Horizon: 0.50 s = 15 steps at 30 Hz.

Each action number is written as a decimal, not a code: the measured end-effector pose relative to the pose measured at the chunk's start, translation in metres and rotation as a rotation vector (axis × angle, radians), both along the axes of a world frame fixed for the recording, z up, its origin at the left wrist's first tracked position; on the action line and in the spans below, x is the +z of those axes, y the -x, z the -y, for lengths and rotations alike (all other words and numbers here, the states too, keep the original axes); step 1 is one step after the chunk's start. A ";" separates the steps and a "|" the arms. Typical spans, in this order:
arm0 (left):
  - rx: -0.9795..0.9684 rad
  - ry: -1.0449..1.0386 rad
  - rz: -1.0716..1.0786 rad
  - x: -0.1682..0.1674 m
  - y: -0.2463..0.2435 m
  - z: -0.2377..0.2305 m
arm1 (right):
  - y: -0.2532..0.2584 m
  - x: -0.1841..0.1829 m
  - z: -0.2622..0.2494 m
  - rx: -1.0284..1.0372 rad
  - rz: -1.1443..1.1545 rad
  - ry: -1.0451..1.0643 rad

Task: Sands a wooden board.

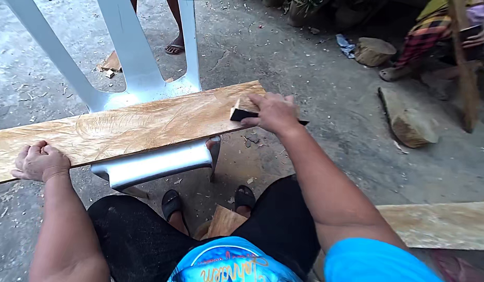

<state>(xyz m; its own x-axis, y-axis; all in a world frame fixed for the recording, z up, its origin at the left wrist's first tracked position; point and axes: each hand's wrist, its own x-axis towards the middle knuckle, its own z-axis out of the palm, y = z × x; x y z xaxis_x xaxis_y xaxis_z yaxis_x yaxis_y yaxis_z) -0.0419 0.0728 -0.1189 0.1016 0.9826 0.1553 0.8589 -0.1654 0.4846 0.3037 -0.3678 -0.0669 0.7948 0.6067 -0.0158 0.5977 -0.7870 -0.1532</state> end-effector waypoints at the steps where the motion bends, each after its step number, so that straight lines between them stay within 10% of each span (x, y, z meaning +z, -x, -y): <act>1: 0.008 -0.001 -0.002 0.003 -0.002 0.005 | -0.005 0.000 0.007 -0.045 0.000 0.005; 15: 0.048 -0.037 -0.020 0.003 -0.006 0.004 | 0.173 0.012 -0.230 0.658 -0.081 -0.008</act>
